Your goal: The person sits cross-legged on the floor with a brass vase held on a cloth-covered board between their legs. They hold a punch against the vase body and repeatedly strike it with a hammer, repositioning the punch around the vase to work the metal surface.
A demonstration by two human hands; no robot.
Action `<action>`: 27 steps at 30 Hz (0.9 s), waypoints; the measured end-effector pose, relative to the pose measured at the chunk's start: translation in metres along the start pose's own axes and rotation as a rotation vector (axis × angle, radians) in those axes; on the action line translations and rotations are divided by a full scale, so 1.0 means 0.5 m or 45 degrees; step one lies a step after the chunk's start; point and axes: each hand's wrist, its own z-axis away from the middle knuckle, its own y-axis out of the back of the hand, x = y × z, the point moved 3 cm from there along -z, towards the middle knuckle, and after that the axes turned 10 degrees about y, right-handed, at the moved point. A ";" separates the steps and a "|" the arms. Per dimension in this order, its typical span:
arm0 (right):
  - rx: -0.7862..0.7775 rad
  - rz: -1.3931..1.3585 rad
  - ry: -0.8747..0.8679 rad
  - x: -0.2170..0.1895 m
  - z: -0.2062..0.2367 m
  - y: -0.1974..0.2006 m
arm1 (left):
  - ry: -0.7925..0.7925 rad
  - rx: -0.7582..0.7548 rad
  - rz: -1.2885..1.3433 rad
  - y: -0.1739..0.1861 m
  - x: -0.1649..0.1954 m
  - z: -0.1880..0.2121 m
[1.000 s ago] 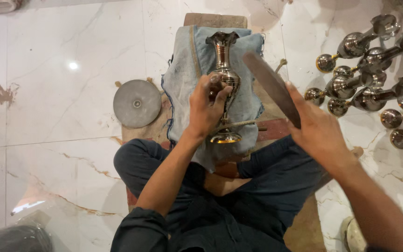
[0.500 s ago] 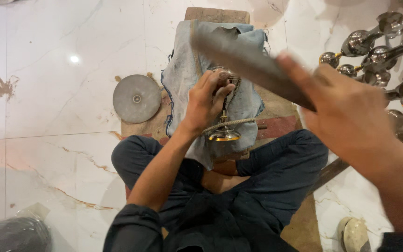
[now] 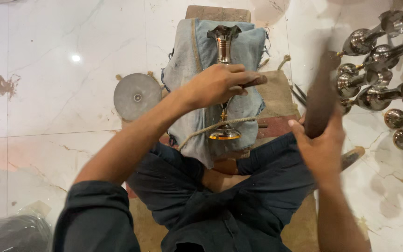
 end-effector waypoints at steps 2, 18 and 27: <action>0.095 -0.144 -0.113 0.023 0.047 -0.026 | -0.101 -0.115 0.036 -0.005 0.001 -0.026; -0.332 0.149 -0.313 0.041 0.100 -0.129 | 0.042 -0.592 -0.197 -0.006 0.024 -0.090; 0.306 -0.336 -0.307 0.080 0.137 -0.092 | -0.134 -0.534 -0.090 0.008 0.029 -0.081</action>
